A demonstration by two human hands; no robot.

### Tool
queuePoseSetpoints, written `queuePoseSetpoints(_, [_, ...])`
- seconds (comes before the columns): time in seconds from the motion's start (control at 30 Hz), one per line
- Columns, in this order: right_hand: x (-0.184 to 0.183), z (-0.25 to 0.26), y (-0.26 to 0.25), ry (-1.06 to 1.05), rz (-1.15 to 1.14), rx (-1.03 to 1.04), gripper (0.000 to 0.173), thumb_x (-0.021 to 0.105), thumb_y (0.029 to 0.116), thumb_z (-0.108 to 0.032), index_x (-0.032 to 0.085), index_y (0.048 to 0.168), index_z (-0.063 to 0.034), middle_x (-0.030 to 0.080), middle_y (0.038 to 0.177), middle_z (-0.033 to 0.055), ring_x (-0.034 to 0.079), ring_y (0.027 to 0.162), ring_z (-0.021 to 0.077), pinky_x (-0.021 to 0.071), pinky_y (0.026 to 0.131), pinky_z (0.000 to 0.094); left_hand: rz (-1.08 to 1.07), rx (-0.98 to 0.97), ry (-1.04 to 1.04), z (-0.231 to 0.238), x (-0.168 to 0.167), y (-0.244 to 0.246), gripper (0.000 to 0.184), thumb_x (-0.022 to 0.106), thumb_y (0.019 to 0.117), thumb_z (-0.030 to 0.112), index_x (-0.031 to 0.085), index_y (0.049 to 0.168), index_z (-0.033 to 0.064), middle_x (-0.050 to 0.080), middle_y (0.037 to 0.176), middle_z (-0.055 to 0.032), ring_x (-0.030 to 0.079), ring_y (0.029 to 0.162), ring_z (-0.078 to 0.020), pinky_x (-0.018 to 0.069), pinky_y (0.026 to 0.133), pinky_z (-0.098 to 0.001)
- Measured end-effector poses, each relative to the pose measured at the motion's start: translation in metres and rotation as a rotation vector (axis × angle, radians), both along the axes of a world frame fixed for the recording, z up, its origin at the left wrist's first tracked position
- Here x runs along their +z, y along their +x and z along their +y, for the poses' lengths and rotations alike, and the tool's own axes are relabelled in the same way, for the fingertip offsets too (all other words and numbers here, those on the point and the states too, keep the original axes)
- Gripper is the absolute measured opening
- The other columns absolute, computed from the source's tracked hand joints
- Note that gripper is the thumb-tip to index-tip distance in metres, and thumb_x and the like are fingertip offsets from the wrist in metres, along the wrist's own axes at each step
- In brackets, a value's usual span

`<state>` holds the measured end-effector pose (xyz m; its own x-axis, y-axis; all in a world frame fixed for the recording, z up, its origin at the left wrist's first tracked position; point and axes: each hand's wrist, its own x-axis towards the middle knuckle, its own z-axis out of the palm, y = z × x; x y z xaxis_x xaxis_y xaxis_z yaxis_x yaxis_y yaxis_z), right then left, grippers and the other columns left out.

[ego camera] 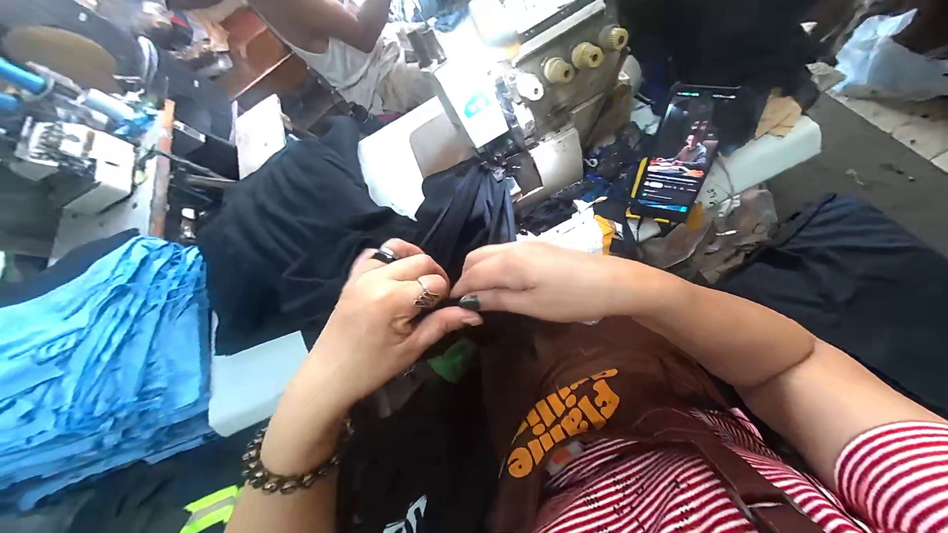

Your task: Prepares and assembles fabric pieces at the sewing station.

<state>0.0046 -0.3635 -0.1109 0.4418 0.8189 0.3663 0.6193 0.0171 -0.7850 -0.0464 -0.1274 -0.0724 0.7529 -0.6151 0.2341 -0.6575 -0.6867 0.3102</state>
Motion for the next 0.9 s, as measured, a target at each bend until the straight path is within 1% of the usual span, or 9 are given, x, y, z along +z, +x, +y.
queuePoseSetpoints(0.07, [-0.009,0.007,0.020,0.087,-0.085,-0.066,0.020,0.060,0.0989,-0.004,0.076,0.112,-0.0047,0.070,0.109,0.0088,0.067,0.105,0.0165,0.0556,0.094,0.0334,-0.004,-0.009,-0.123,0.013,0.015,-0.003,0.043,0.059,0.1011,0.042,0.062,0.068,0.0156,0.064,0.079,0.0024,0.061,0.112,-0.0190,0.0333,0.109,-0.0502])
queuePoseSetpoints(0.1, [-0.013,0.011,0.032,0.123,-0.131,-0.112,0.019,0.062,0.0977,-0.004,0.076,0.112,-0.0048,0.071,0.109,0.0098,0.067,0.105,0.0178,0.0558,0.094,0.0345,-0.006,-0.023,-0.191,0.018,0.021,-0.003,0.044,0.058,0.1023,0.040,0.058,0.066,0.0160,0.062,0.076,0.0029,0.061,0.111,-0.0183,0.0326,0.112,-0.0490])
queuePoseSetpoints(0.17, [-0.021,0.018,0.055,0.143,-0.227,-0.210,0.018,0.065,0.0973,-0.007,0.078,0.109,-0.0080,0.072,0.107,0.0087,0.067,0.104,0.0191,0.0551,0.093,0.0369,-0.009,-0.061,-0.292,0.022,0.030,-0.001,0.045,0.057,0.1037,0.039,0.053,0.065,0.0176,0.060,0.074,0.0045,0.062,0.105,-0.0159,0.0368,0.108,-0.0448])
queuePoseSetpoints(0.3, [-0.019,0.017,0.067,0.112,-0.301,-0.270,0.018,0.066,0.0974,-0.018,0.081,0.106,-0.0200,0.073,0.107,-0.0009,0.060,0.105,0.0207,0.0434,0.093,0.0452,0.039,-0.193,-0.352,0.012,0.045,0.020,0.041,0.057,0.1042,0.039,0.053,0.069,0.0184,0.057,0.073,0.0056,0.060,0.091,-0.0082,0.0396,0.102,-0.0395])
queuePoseSetpoints(0.5, [-0.035,-0.033,0.027,0.301,-0.032,-0.249,0.013,0.066,0.0941,-0.010,0.077,0.092,-0.0033,0.072,0.103,0.0038,0.063,0.105,0.0099,0.0511,0.094,0.0264,0.097,-0.282,-0.206,0.025,0.060,0.089,0.049,0.046,0.1058,0.049,0.059,0.072,0.0161,0.059,0.075,0.0091,0.058,0.093,-0.0003,0.0398,0.102,-0.0303])
queuePoseSetpoints(0.57, [-0.067,-0.053,0.009,0.278,0.077,-0.271,0.016,0.065,0.0974,-0.015,0.075,0.093,-0.0031,0.074,0.105,0.0029,0.066,0.108,0.0063,0.0543,0.096,0.0248,0.160,-0.238,-0.203,0.032,0.046,0.113,0.050,0.048,0.1034,0.051,0.059,0.067,0.0185,0.059,0.075,0.0104,0.058,0.094,0.0000,0.0420,0.098,-0.0269])
queuePoseSetpoints(0.67, [-0.105,-0.070,-0.012,0.305,0.270,-0.254,0.020,0.062,0.1031,-0.018,0.074,0.102,-0.0018,0.073,0.114,0.0069,0.065,0.116,0.0099,0.0529,0.103,0.0281,0.294,-0.191,-0.191,0.036,0.020,0.138,0.044,0.053,0.1009,0.048,0.059,0.068,0.0206,0.058,0.075,0.0113,0.057,0.087,0.0011,0.0435,0.087,-0.0226])
queuePoseSetpoints(0.8, [-0.114,-0.069,-0.008,0.340,0.318,-0.259,0.020,0.061,0.1037,-0.018,0.073,0.105,-0.0022,0.072,0.115,0.0064,0.064,0.117,0.0098,0.0516,0.105,0.0284,0.446,-0.177,-0.312,0.035,0.005,0.157,0.030,0.066,0.0940,0.040,0.057,0.069,0.0253,0.056,0.073,0.0156,0.055,0.072,0.0034,0.0434,0.065,-0.0163])
queuePoseSetpoints(0.9, [-0.119,-0.056,0.010,0.358,0.313,-0.283,0.018,0.061,0.1025,-0.013,0.074,0.101,-0.0007,0.074,0.109,0.0045,0.066,0.111,0.0068,0.0543,0.099,0.0259,0.466,-0.166,-0.386,0.039,0.006,0.169,0.022,0.073,0.0895,0.034,0.063,0.072,0.0257,0.058,0.072,0.0175,0.056,0.069,0.0042,0.0447,0.063,-0.0149])
